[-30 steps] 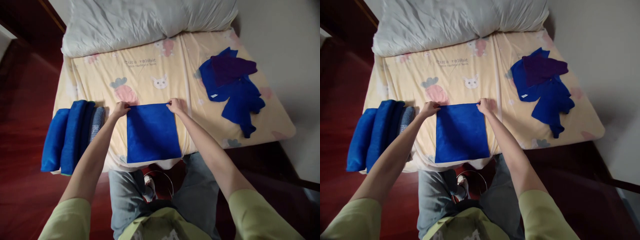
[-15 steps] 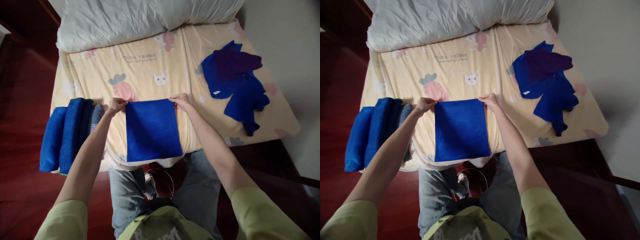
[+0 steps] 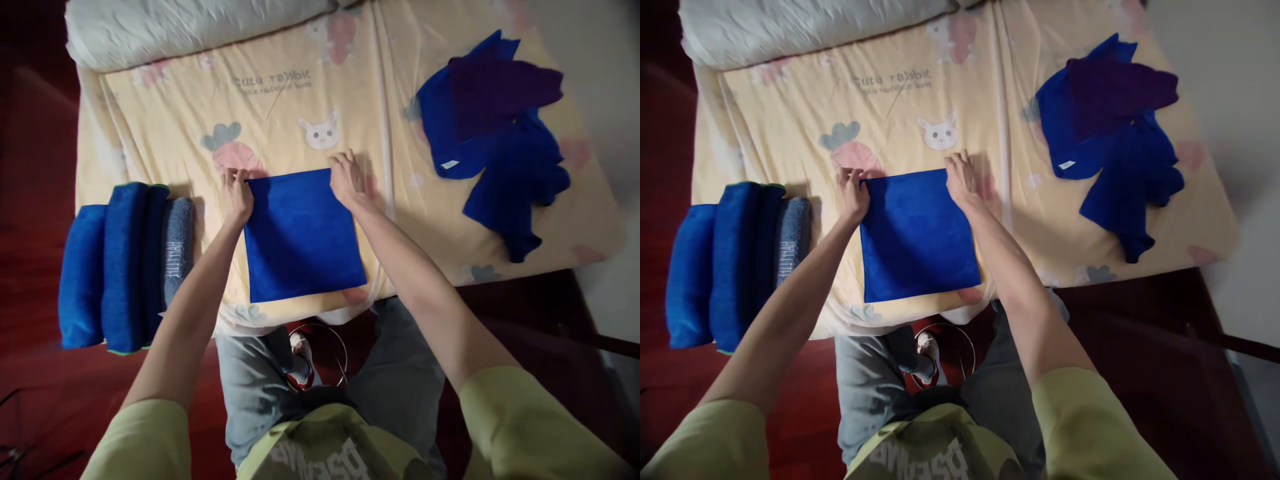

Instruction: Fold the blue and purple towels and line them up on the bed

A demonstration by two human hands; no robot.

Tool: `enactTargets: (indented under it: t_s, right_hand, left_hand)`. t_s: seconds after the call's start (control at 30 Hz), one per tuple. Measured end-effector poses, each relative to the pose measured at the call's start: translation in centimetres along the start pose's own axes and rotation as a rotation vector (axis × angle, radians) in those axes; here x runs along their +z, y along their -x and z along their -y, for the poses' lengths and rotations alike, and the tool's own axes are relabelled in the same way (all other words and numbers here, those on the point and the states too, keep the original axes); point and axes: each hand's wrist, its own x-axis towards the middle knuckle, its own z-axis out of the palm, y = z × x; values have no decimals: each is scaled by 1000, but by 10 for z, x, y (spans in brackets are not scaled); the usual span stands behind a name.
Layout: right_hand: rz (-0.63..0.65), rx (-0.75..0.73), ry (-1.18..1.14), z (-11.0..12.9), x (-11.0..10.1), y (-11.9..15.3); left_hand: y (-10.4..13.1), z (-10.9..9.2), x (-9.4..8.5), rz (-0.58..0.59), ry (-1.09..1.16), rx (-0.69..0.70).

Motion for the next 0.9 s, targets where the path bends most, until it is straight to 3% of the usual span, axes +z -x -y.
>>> enactTargets:
  t_s: [0.17, 0.3, 0.43, 0.53, 0.67, 0.77, 0.9]
  right_hand:
    - [140, -235, 164, 46, 18, 38]
    - [112, -115, 206, 32, 8, 51]
    - [21, -5, 215, 27, -23, 70]
    - [75, -119, 204, 52, -33, 120]
    - [221, -368, 120, 80, -21, 216]
    - [191, -379, 123, 76, -13, 273]
    - [108, -320, 218, 56, -14, 318]
  left_hand:
    - [40, -42, 20, 119, -1, 241]
    - [51, -40, 19, 106, 9, 144]
    - [71, -30, -4, 89, 18, 43]
    - [118, -35, -18, 99, -2, 165]
    - [209, -45, -20, 265, -37, 446]
    - [262, -38, -22, 294, -74, 497]
    - [300, -12, -30, 220, -72, 452]
